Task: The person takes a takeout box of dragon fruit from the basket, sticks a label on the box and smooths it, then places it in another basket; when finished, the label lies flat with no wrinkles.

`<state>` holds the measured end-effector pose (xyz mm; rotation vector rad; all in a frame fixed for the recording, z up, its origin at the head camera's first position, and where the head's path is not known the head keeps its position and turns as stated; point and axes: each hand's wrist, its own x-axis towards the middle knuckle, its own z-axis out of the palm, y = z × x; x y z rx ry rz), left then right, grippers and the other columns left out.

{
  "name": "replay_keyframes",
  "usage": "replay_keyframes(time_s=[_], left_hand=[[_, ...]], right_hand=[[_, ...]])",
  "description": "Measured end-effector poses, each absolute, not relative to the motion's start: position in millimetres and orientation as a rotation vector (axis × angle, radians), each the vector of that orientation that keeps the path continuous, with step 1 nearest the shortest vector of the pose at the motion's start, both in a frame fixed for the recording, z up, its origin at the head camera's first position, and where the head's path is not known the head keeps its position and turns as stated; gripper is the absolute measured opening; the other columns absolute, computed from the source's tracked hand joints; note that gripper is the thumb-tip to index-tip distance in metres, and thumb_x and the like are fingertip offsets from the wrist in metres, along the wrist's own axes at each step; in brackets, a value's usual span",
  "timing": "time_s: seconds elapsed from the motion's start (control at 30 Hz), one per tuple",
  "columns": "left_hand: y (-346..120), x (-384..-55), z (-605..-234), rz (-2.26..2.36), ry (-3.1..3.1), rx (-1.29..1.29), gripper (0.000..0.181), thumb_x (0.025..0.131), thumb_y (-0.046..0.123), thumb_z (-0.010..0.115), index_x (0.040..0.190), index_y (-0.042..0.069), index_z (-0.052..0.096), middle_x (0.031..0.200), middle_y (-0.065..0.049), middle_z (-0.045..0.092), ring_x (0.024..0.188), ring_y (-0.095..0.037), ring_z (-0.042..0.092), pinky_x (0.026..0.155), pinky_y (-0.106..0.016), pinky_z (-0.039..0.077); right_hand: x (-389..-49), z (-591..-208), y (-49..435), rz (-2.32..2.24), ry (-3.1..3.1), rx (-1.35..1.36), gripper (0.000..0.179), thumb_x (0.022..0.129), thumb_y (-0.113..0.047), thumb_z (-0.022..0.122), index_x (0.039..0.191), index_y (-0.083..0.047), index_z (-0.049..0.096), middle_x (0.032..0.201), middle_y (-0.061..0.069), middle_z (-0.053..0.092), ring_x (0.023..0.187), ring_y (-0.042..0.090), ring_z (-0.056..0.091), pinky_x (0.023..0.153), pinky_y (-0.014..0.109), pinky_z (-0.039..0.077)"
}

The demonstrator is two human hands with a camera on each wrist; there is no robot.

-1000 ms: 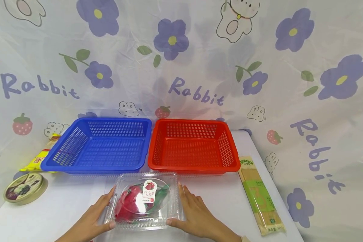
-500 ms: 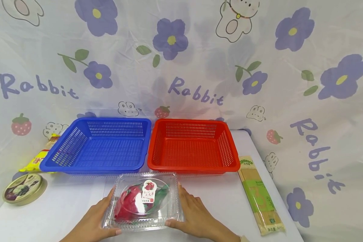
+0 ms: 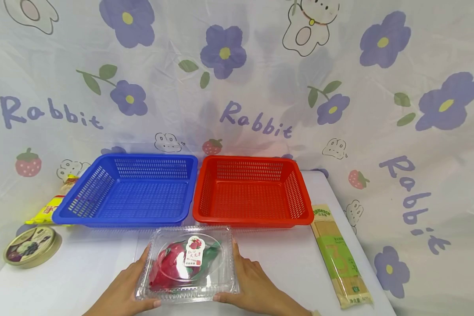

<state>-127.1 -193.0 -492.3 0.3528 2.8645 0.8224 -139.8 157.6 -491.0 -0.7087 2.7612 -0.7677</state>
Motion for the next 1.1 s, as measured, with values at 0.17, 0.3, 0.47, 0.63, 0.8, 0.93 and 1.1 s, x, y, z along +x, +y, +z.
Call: replay_keyframes(time_s=[0.17, 0.3, 0.47, 0.63, 0.8, 0.93, 1.1], left_hand=[[-190, -127, -491, 0.782, 2.896, 0.362, 0.134, 0.065, 0.073, 0.076, 0.161, 0.015, 0.002, 0.136, -0.022, 0.055, 0.115, -0.043, 0.057, 0.092, -0.064, 0.047], [-189, -127, -493, 0.796, 2.890, 0.378, 0.135, 0.066, 0.071, 0.076, 0.161, 0.014, -0.002, 0.133, -0.024, 0.057, 0.111, -0.043, 0.059, 0.090, -0.063, 0.048], [-188, -127, -492, 0.839, 2.842, 0.360, 0.136, 0.068, 0.068, 0.077, 0.160, 0.014, -0.007, 0.133, -0.025, 0.058, 0.110, -0.042, 0.062, 0.090, -0.063, 0.049], [-187, -126, -490, 0.874, 2.827, 0.362, 0.136, 0.068, 0.066, 0.078, 0.160, 0.012, -0.007, 0.130, -0.025, 0.060, 0.109, -0.041, 0.064, 0.089, -0.061, 0.051], [-187, -126, -489, 0.906, 2.764, 0.328, 0.137, 0.069, 0.063, 0.079, 0.159, 0.012, -0.010, 0.129, -0.024, 0.061, 0.107, -0.040, 0.065, 0.088, -0.061, 0.052], [-189, -124, -488, 0.957, 2.691, 0.325, 0.137, 0.070, 0.058, 0.081, 0.158, 0.014, -0.015, 0.124, -0.019, 0.065, 0.100, -0.033, 0.068, 0.086, -0.057, 0.054], [-190, -123, -487, 1.038, 2.614, 0.335, 0.135, 0.074, 0.053, 0.080, 0.157, 0.016, -0.019, 0.122, -0.015, 0.067, 0.098, -0.030, 0.070, 0.084, -0.057, 0.055]], right_hand=[[-139, -490, 155, -0.837, 2.695, -0.656, 0.123, 0.081, -0.076, 0.058, 0.157, -0.019, -0.019, 0.151, 0.015, 0.045, 0.125, 0.033, 0.053, 0.101, 0.061, 0.041], [-140, -491, 155, -0.917, 2.639, -0.639, 0.126, 0.080, -0.072, 0.063, 0.156, -0.020, -0.022, 0.147, 0.018, 0.048, 0.118, 0.034, 0.058, 0.096, 0.064, 0.046], [-140, -492, 154, -0.965, 2.623, -0.643, 0.126, 0.080, -0.069, 0.066, 0.156, -0.022, -0.022, 0.140, 0.020, 0.054, 0.112, 0.031, 0.062, 0.089, 0.063, 0.050], [-139, -492, 153, -0.981, 2.613, -0.628, 0.125, 0.081, -0.066, 0.068, 0.156, -0.024, -0.023, 0.139, 0.022, 0.055, 0.113, 0.033, 0.062, 0.088, 0.062, 0.051], [-138, -492, 151, -1.010, 2.602, -0.664, 0.125, 0.082, -0.063, 0.068, 0.156, -0.021, -0.024, 0.133, 0.017, 0.061, 0.109, 0.024, 0.065, 0.087, 0.055, 0.054], [-135, -490, 149, -1.019, 2.590, -0.669, 0.124, 0.083, -0.061, 0.069, 0.155, -0.024, -0.026, 0.132, 0.016, 0.061, 0.109, 0.021, 0.066, 0.088, 0.053, 0.055], [-131, -486, 146, -1.016, 2.588, -0.617, 0.125, 0.082, -0.062, 0.069, 0.155, -0.026, -0.026, 0.138, 0.017, 0.057, 0.111, 0.025, 0.065, 0.089, 0.054, 0.054]])
